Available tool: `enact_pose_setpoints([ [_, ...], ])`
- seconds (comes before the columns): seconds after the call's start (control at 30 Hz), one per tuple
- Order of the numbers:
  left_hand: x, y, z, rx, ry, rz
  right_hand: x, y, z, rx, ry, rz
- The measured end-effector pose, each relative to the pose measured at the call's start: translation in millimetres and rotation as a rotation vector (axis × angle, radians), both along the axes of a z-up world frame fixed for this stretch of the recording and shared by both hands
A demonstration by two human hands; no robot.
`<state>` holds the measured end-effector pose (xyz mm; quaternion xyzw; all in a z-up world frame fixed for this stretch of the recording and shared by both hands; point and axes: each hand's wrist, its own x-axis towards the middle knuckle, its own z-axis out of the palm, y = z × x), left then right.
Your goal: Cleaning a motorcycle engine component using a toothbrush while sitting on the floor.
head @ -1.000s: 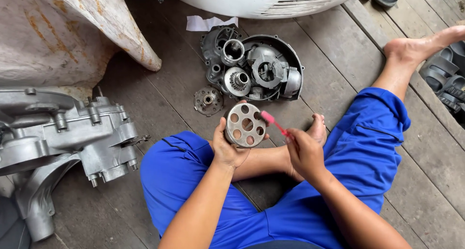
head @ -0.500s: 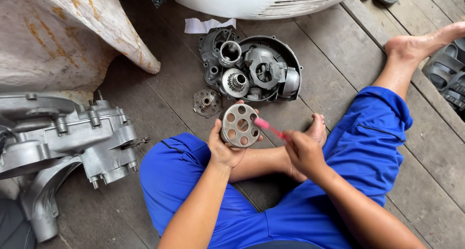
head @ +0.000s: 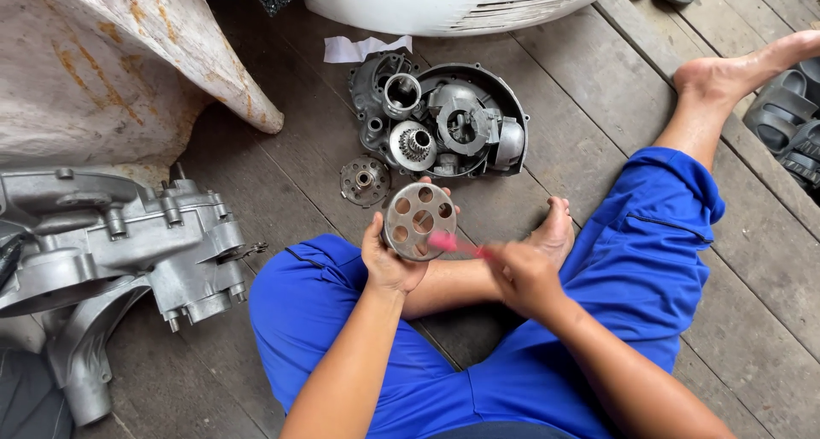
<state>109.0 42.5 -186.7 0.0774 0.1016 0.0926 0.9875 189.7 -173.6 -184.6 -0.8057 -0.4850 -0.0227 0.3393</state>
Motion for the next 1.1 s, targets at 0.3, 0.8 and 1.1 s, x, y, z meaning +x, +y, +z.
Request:
enact_pose_setpoints([
  [0.3, 3.1, -8.1, -9.5, 0.138, 0.07, 0.182, -0.8, -1.7, -18.3, 0.031, -0.006, -0.052],
  [0.8, 8.7, -8.7, -7.4, 0.422, 0.078, 0.451, -13.9, 1.3, -34.7, -0.042, 0.288, -0.093],
  [1.1, 12.8, -13.4, 18.1, 0.004, 0.286, 0.414, -5.3, 2.4, -26.1, 0.006, 0.201, -0.115],
])
